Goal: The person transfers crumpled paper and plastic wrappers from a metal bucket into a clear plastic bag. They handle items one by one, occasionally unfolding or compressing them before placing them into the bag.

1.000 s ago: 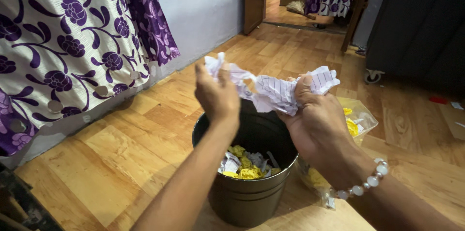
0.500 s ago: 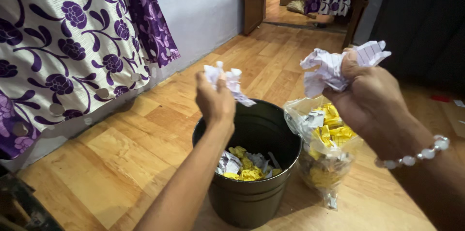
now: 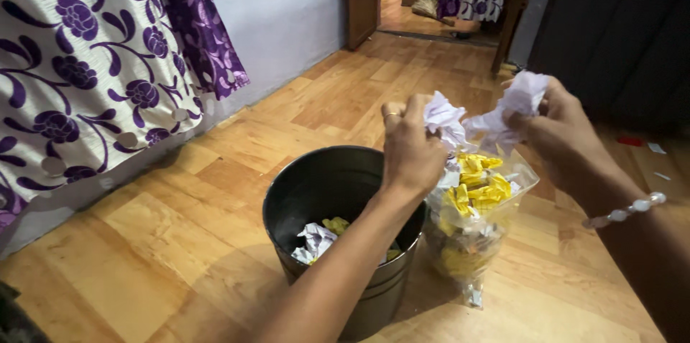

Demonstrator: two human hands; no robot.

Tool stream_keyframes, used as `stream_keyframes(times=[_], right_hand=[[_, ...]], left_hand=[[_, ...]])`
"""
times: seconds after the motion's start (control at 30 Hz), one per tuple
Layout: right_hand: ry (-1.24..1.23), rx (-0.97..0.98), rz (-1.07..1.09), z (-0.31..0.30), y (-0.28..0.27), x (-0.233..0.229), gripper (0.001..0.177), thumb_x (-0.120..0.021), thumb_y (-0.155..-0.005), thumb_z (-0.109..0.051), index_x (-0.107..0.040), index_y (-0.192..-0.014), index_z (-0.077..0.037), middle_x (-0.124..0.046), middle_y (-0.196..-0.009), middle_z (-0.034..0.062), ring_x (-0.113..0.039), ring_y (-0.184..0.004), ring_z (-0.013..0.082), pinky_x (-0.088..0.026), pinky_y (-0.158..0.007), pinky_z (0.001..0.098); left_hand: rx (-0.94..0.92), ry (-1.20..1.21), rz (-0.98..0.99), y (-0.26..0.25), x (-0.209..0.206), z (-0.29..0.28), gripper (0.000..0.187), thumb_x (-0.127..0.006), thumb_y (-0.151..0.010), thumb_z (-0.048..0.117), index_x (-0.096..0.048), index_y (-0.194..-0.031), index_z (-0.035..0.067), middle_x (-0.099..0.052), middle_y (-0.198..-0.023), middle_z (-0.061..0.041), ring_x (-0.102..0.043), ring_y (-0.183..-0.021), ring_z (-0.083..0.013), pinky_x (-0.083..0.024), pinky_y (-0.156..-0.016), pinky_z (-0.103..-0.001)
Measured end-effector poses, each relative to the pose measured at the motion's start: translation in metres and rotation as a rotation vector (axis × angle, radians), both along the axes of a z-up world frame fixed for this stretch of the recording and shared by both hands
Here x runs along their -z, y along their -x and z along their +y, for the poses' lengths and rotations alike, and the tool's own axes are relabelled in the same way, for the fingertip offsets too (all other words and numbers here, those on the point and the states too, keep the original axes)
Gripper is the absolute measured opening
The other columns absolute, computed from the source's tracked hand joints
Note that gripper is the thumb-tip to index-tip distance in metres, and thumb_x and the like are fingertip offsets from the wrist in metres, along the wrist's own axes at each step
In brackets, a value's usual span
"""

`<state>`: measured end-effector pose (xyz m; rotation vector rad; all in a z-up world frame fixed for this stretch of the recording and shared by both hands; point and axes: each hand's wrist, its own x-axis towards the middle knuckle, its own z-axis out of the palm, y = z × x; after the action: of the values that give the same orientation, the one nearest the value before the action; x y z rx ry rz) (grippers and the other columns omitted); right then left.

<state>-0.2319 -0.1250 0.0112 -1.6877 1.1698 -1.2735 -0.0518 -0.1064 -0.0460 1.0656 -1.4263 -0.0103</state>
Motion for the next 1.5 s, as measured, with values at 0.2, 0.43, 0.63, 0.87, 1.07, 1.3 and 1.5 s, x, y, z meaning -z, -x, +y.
stream_keyframes(times=[0.2, 0.43, 0.63, 0.87, 1.07, 1.3, 1.5], right_hand=[[-0.105, 0.147, 0.367, -0.005, 0.006, 0.016, 0.045, -0.064, -0.094, -0.003, -0.052, -0.137, -0.009, -0.067, -0.115, 0.0169, -0.069, -0.108, 0.0321, -0.058, -0.092, 0.0450], [0.090, 0.032, 0.863, -0.027, 0.026, 0.044, 0.064, -0.082, -0.079, -0.017, -0.055, -0.137, -0.016, -0.064, -0.130, 0.0131, -0.062, -0.126, 0.0285, -0.055, -0.100, 0.0448], [0.276, 0.033, 1.030, -0.032, 0.032, 0.053, 0.051, -0.085, -0.076, -0.019, -0.069, -0.125, -0.017, -0.070, -0.124, 0.0129, -0.067, -0.115, 0.0295, -0.056, -0.098, 0.0436], [0.051, -0.076, 1.196, -0.032, 0.017, 0.067, 0.033, -0.071, -0.088, -0.022, -0.069, -0.121, -0.014, -0.076, -0.107, 0.0160, -0.075, -0.100, 0.0342, -0.061, -0.088, 0.0458], [0.058, -0.079, 1.371, -0.042, 0.013, 0.085, 0.022, -0.064, -0.087, -0.012, -0.070, -0.107, -0.009, -0.074, -0.101, 0.0201, -0.070, -0.101, 0.0388, -0.057, -0.088, 0.0502], [-0.010, -0.103, 1.466, -0.065, 0.015, 0.111, 0.017, -0.066, -0.082, -0.013, -0.076, -0.093, -0.006, -0.075, -0.096, 0.0197, -0.073, -0.096, 0.0355, -0.058, -0.087, 0.0473], [-0.047, -0.164, 1.437, -0.068, 0.017, 0.116, 0.020, -0.062, -0.086, -0.011, -0.074, -0.102, -0.006, -0.075, -0.099, 0.0206, -0.073, -0.096, 0.0366, -0.057, -0.086, 0.0491]], left_hand=[[0.094, -0.134, -0.285, 0.023, 0.003, -0.003, 0.054, -0.062, -0.082, -0.001, -0.055, -0.133, 0.011, -0.047, -0.124, -0.027, -0.052, -0.112, -0.0391, -0.050, -0.096, -0.052], [0.232, -0.541, -0.637, 0.031, 0.016, -0.011, 0.075, -0.073, -0.075, 0.001, -0.043, -0.143, 0.012, -0.031, -0.147, -0.028, -0.026, -0.138, -0.0530, -0.034, -0.105, -0.064], [0.132, -0.413, -0.540, 0.028, 0.021, -0.020, 0.038, -0.076, -0.078, 0.010, -0.068, -0.113, 0.000, -0.066, -0.119, -0.025, -0.060, -0.121, -0.0398, -0.050, -0.105, -0.045], [0.245, -0.605, -0.665, 0.038, 0.041, -0.029, 0.031, -0.074, -0.086, 0.017, -0.072, -0.113, 0.003, -0.068, -0.115, -0.027, -0.066, -0.114, -0.0412, -0.054, -0.094, -0.048], [0.218, -0.751, -0.797, 0.047, 0.047, -0.038, 0.032, -0.076, -0.082, 0.017, -0.077, -0.112, 0.007, -0.071, -0.121, -0.020, -0.067, -0.116, -0.0362, -0.056, -0.096, -0.045], [0.181, -0.850, -0.896, 0.060, 0.061, -0.057, 0.029, -0.069, -0.087, 0.018, -0.078, -0.115, 0.012, -0.071, -0.125, -0.013, -0.067, -0.120, -0.0322, -0.056, -0.097, -0.043], [0.169, -0.832, -0.946, 0.062, 0.074, -0.063, 0.029, -0.067, -0.089, 0.015, -0.078, -0.115, 0.011, -0.072, -0.124, -0.013, -0.068, -0.119, -0.0320, -0.057, -0.096, -0.043]])
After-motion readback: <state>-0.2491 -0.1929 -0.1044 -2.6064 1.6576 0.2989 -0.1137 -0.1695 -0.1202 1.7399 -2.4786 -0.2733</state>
